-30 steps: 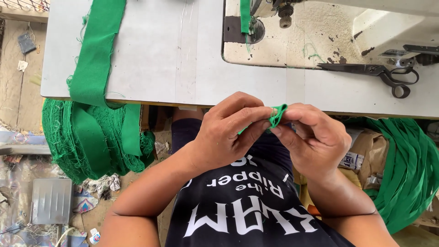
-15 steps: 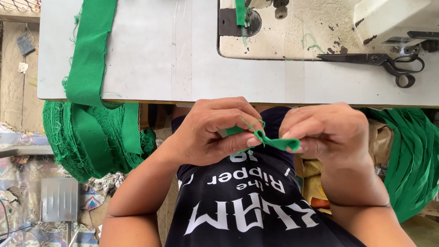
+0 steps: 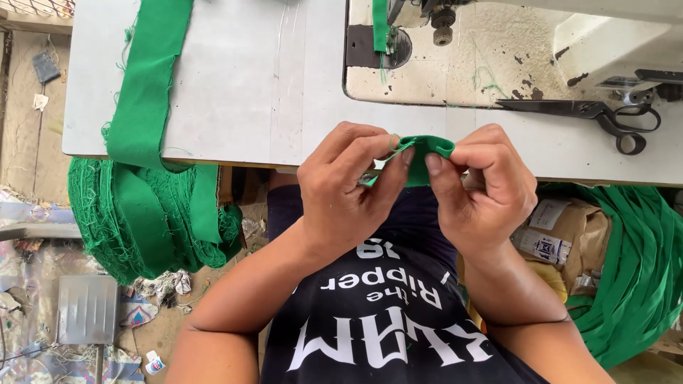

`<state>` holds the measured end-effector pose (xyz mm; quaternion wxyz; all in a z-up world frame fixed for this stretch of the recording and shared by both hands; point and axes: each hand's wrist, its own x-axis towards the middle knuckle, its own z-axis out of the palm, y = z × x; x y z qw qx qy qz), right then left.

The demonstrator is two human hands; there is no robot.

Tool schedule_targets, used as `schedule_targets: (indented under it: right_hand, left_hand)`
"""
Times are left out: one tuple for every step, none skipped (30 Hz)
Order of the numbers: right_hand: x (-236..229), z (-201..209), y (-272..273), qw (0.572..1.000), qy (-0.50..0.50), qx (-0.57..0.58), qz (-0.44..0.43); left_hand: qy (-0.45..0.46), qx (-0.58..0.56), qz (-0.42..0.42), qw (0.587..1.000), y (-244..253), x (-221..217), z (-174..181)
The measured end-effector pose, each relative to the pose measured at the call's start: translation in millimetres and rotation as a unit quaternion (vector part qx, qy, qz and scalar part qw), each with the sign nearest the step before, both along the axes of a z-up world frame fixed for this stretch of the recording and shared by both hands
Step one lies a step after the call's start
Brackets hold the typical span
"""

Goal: Folding and preparing long green fabric strips at a sewing workstation.

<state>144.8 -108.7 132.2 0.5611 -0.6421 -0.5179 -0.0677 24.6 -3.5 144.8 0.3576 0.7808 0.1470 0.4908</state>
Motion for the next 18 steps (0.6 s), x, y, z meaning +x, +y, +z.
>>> schedule_targets:
  right_hand:
    - [-1,-2,1,1.000,-0.009,0.010,-0.005]
    - [-2,-4,2,1.000,-0.019,0.020,-0.010]
    - [-4,-5,5,1.000,-0.018,0.019,-0.010]
    - [-6,-6,7,0.998,-0.037,0.033,-0.026]
    - [-9,-8,10,0.996,-0.057,0.048,-0.042]
    - [-10,-8,11,0.997,-0.056,0.047,-0.041]
    - [-11,-8,13,0.995,-0.069,0.052,-0.055]
    - [-12,-8,15,0.992,-0.083,0.057,-0.069]
    - [-13,-9,15,0.993,-0.083,0.057,-0.067]
    - [-13,-10,15,0.993,-0.083,0.053,-0.068]
    - [-14,-10,15,0.993,-0.082,0.050,-0.069]
    - [-13,-9,14,0.993,-0.082,0.050,-0.067]
    - [-13,-9,13,0.995,-0.069,0.039,-0.054]
    - [-12,-8,12,0.997,-0.057,0.027,-0.041]
    - [-10,-8,11,0.997,-0.057,0.027,-0.039]
    - [-9,-7,10,0.999,-0.043,0.017,-0.026]
    - [-7,-7,8,0.999,-0.029,0.006,-0.014]
    - [-6,-6,8,1.000,-0.028,0.006,-0.013]
  left_hand:
    - [-0.012,-0.004,0.010,1.000,-1,2,0]
    - [-0.024,-0.007,0.019,0.999,-2,4,-1]
    - [-0.024,-0.009,0.019,0.999,-4,5,2]
    - [-0.023,-0.033,0.011,0.999,-5,5,4]
    - [-0.022,-0.057,0.004,0.998,-7,6,6]
    - [-0.021,-0.058,0.005,0.998,-7,7,6]
    - [-0.024,-0.099,0.001,0.995,-8,9,6]
    - [-0.026,-0.140,-0.002,0.990,-8,10,5]
    - [-0.026,-0.140,0.000,0.990,-9,9,4]
    - [-0.027,-0.160,-0.008,0.987,-9,8,2]
    - [-0.029,-0.180,-0.016,0.983,-10,8,0]
    - [-0.029,-0.180,-0.013,0.983,-10,8,-1]
    - [-0.043,-0.211,-0.022,0.976,-11,8,-3]
    - [-0.057,-0.242,-0.030,0.968,-12,8,-5]
    - [-0.056,-0.242,-0.028,0.968,-12,8,-5]
    - [-0.054,-0.255,-0.032,0.965,-12,8,-6]
    - [-0.051,-0.268,-0.036,0.961,-12,7,-6]
    - [-0.050,-0.268,-0.035,0.961,-11,7,-6]
